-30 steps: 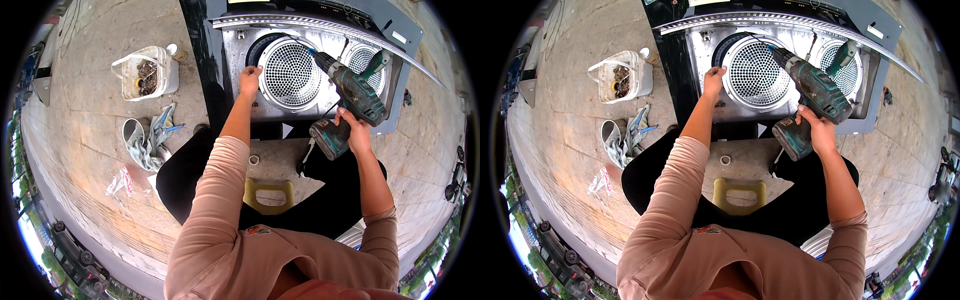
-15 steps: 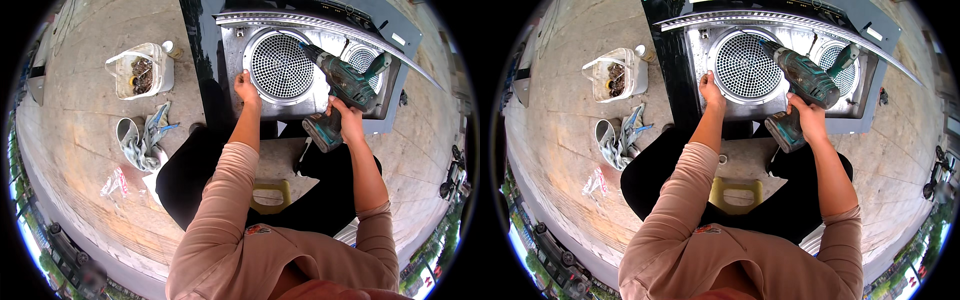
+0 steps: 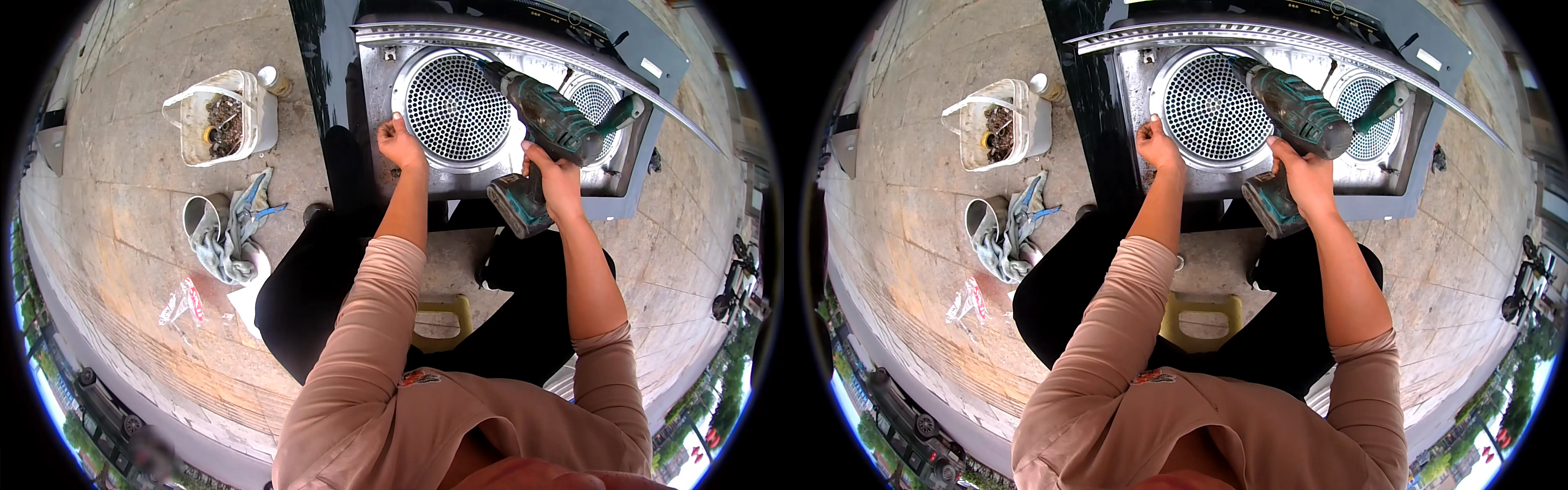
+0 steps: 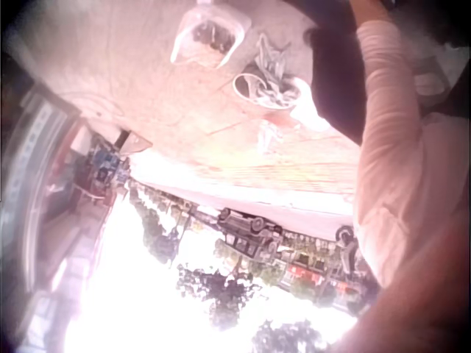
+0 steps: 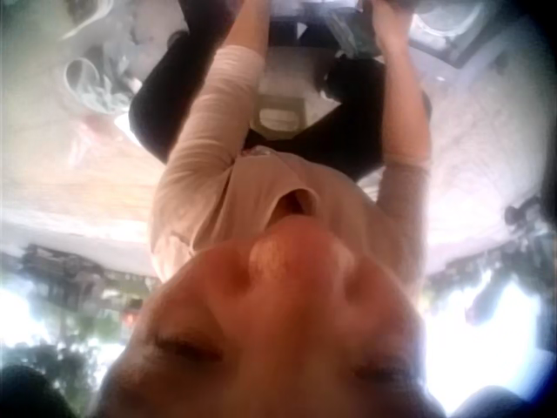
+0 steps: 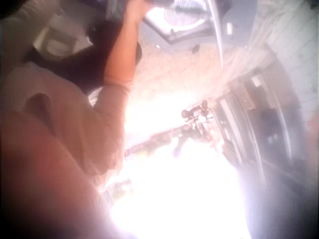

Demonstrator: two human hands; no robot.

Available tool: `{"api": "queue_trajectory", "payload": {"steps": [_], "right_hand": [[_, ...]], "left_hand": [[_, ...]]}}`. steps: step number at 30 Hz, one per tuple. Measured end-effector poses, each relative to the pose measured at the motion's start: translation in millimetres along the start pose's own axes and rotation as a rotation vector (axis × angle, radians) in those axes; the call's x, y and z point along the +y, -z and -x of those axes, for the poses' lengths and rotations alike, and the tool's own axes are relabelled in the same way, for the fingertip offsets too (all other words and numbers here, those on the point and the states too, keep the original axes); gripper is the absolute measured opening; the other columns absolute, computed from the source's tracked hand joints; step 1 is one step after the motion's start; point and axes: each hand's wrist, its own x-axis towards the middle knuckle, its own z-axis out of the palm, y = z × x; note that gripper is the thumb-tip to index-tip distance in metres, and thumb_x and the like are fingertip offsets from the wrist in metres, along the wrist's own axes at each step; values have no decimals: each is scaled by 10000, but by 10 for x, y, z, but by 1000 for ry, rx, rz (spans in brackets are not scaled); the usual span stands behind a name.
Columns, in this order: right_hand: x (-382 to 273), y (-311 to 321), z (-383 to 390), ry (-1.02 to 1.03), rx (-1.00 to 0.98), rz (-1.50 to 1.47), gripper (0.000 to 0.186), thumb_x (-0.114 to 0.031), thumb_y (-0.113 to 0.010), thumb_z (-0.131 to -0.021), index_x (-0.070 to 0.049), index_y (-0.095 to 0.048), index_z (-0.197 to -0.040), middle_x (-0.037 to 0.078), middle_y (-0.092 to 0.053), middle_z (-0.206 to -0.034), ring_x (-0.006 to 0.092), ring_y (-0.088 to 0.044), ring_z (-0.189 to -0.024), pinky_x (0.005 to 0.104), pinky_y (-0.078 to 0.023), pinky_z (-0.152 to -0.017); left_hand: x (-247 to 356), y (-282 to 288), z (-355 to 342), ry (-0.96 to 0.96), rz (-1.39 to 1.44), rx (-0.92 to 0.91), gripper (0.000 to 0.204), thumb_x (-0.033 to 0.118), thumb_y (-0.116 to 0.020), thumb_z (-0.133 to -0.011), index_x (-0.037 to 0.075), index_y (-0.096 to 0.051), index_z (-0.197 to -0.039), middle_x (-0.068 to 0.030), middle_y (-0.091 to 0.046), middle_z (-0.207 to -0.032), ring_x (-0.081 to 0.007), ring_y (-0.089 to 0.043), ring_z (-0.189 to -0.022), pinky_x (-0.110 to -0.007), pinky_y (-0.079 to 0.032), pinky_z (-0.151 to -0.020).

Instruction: The person disassembles a kitchen range hood using a manual screwdriver and a power drill. They remove screws from the metal casing and fan grilles, then detach the grilles to access the internal fan components.

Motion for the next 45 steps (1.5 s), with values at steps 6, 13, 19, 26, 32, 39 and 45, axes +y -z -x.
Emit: {"api": "queue_trajectory", "payload": {"steps": [6, 13, 19, 26, 32, 39, 45], "right_hand": [[-26, -80, -23, 11, 11, -6, 96, -70, -676, -834, -9, -602, -838, 30, -578, -688, 117, -521, -582, 276, -419, -566], [-30, -111, -73, 21, -8, 24, 111, -70, -675, -834, -10, -587, -866, 33, -580, -717, 120, -517, -583, 276, -414, -571], [-24, -107, -106, 26, 1, 132, 117, -90, -691, -834, -25, -596, -857, 25, -583, -723, 113, -517, -589, 272, -411, -570], [-224, -157, -90, 132, -12, 405, 181, -133, -732, -820, -15, -609, -883, 17, -592, -743, 90, -505, -604, 270, -416, -563], [-229, -157, -116, 223, -1, 441, 256, -155, -728, -799, 10, -650, -979, 72, -678, -840, 149, -607, -740, 305, -484, -693], [-242, -185, -84, 185, -22, 449, 287, -132, -750, -808, 12, -623, -1022, 34, -641, -892, 97, -555, -721, 260, -448, -623], [-201, -176, -99, 228, -21, 413, 283, -123, -742, -816, 20, -624, -1029, 47, -645, -912, 103, -565, -750, 264, -456, -646]], "left_hand": [[-47, 17, -55, -24, 4, 0, 244, 172, -673, -900, 21, -522, -782, 6, -514, -717, -100, -432, -646, -268, -389, -614], [-32, 13, -48, -31, -5, -7, 247, 178, -677, -897, 11, -524, -800, 3, -509, -725, -100, -436, -655, -266, -392, -627], [-30, 1, -58, -89, -47, 8, 247, 176, -694, -885, 14, -535, -789, 2, -524, -683, -98, -434, -603, -267, -396, -568], [-87, 62, -133, -124, -264, 32, 255, 201, -691, -886, -11, -565, -821, -53, -600, -722, -137, -516, -637, -297, -439, -613], [-36, 59, -93, -116, -371, 52, 266, 221, -691, -876, -8, -574, -806, -76, -619, -710, -163, -534, -611, -336, -447, -603], [-33, 137, -28, -120, -376, 19, 283, 236, -695, -871, -7, -570, -801, -74, -615, -713, -177, -543, -628, -351, -456, -619], [26, 138, 3, -78, -432, 3, 276, 245, -695, -874, 1, -577, -825, -82, -632, -757, -201, -578, -663, -359, -474, -654]]}}
